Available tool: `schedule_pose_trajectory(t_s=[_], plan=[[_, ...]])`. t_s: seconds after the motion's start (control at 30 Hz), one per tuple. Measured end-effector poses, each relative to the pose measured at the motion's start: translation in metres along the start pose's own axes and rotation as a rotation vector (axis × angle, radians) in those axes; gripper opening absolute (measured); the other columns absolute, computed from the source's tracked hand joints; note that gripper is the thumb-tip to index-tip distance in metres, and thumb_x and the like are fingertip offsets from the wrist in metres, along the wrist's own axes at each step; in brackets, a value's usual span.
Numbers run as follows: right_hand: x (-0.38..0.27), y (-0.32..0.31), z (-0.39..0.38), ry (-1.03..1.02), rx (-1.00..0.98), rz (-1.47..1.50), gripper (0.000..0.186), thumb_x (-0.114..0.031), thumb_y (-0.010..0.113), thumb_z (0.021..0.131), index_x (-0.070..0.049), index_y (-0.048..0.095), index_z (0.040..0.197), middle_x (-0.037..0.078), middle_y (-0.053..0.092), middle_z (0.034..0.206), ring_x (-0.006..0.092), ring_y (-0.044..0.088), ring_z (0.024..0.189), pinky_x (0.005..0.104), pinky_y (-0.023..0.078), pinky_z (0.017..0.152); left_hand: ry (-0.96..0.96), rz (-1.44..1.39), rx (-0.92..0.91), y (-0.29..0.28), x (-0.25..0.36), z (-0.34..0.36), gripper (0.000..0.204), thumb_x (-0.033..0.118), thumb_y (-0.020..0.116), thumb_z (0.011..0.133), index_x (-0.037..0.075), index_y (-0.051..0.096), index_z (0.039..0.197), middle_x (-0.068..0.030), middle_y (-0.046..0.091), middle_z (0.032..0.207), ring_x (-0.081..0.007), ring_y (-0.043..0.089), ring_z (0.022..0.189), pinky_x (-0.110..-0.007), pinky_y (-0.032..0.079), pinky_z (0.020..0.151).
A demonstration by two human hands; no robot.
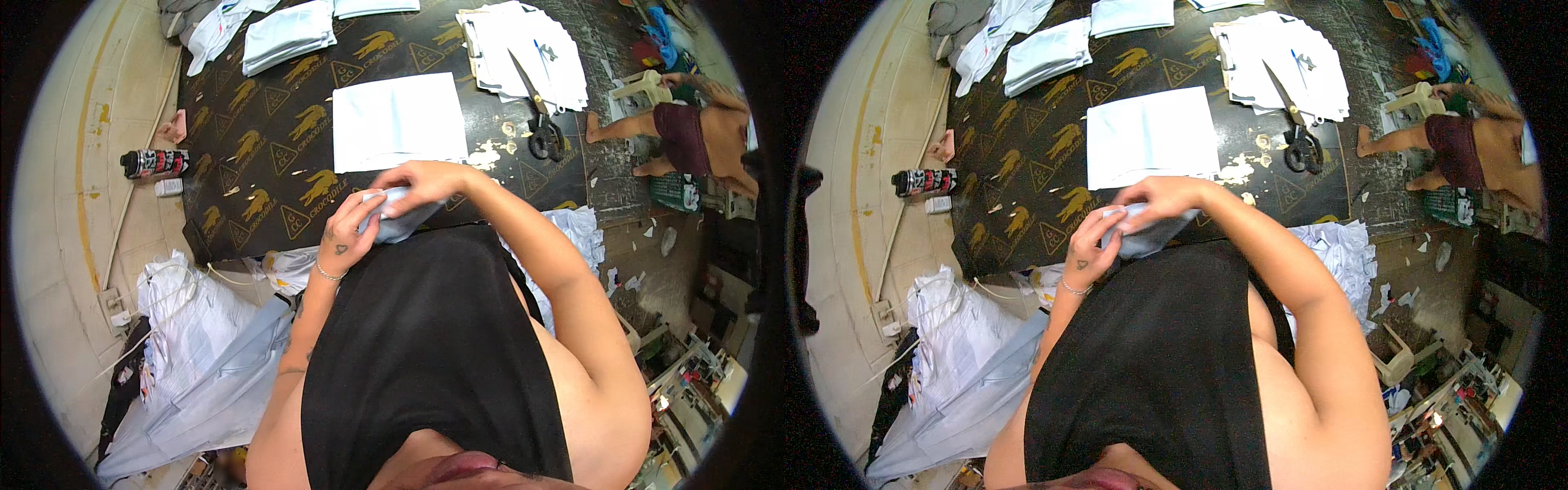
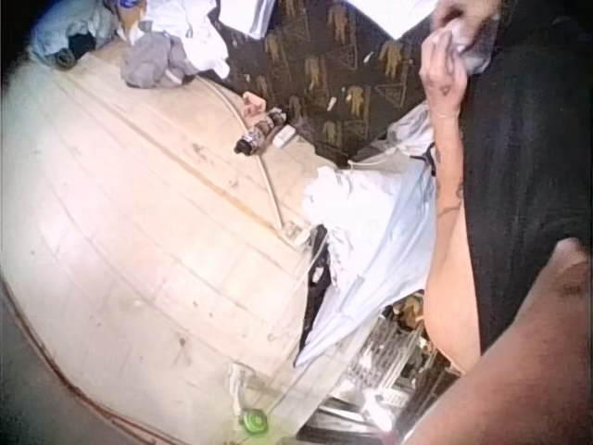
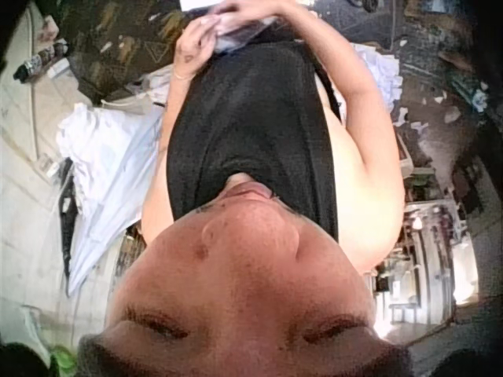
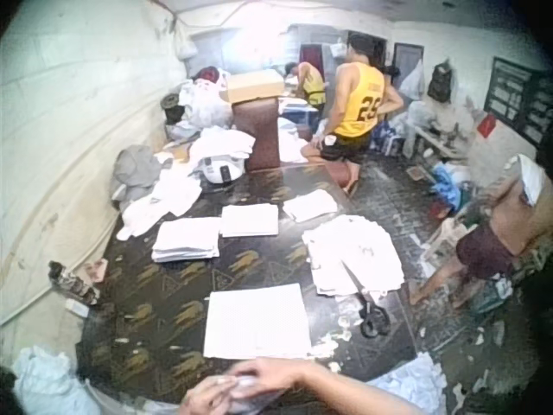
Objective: The person repeatedly cuts white fabric pieces using shears on a patterned table, then folds and stacks the cut pieces. The person handles the fabric and shears throughout, placing finished pieces into a growing stack.
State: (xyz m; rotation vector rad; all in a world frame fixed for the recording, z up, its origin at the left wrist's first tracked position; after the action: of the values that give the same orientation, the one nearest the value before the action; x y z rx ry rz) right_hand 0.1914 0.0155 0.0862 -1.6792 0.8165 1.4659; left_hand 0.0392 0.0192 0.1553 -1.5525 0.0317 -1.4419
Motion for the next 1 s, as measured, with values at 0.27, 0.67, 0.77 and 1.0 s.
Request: schedule_pose_trajectory(t_s=[0.27,0.67,0.77,1.0], plan=[[0.095,-0.093,-0.053,0.496,0.2,-0.372,0.029,-0.027,0.074,0.094,-0.005,0.078,0.112,0.018,0.079,0.105,0.0295,0.075,0.098,0.0419,0.057,0.09,-0.199,-0.013,0.231,0.044,-0.117,0.008,0.038,0.01,0.077,0.091,0.004,0.075,0.128,-0.0147,0.072,0.121,-0.0291,0.071,0.091,-0.037,0.058,0.082],[0.086,-0.085,-0.023,0.461,0.663,-1.025,0.039,-0.025,0.079,0.089,-0.014,0.075,0.125,0.016,0.07,0.133,0.0392,0.064,0.124,0.0536,0.051,0.104,-0.951,0.31,0.094,0.006,-0.223,0.09,0.053,0.02,0.072,0.089,0.006,0.063,0.139,-0.0216,0.066,0.141,-0.0428,0.065,0.127,-0.051,0.053,0.107],[0.075,-0.083,-0.058,0.372,0.86,-0.926,0.039,-0.026,0.079,0.091,-0.012,0.075,0.127,0.018,0.066,0.141,0.0412,0.062,0.129,0.0533,0.049,0.108,-0.606,0.255,0.02,0.016,-0.178,0.129,0.053,0.021,0.07,0.086,-0.001,0.065,0.135,-0.0236,0.078,0.107,-0.0387,0.076,0.096,-0.049,0.059,0.091],[0.067,-0.099,-0.189,0.464,1.12,-0.587,0.041,-0.027,0.077,0.092,-0.008,0.073,0.129,0.021,0.067,0.138,0.0412,0.061,0.128,0.0488,0.047,0.11,-0.476,0.171,0.173,0.091,-0.123,0.187,0.063,0.036,0.078,0.085,-0.005,0.067,0.131,-0.0205,0.078,0.102,-0.0387,0.076,0.099,-0.048,0.059,0.092]])
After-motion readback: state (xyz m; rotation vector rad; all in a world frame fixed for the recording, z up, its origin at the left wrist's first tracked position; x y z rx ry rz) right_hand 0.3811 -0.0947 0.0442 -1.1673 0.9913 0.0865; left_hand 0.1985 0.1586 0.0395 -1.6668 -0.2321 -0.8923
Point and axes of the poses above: each hand's wrist, its own z-axis towards the middle knuckle, its own y-axis out of the palm, x = y × z, the point moved 8 cm from there along z, towards the middle knuckle
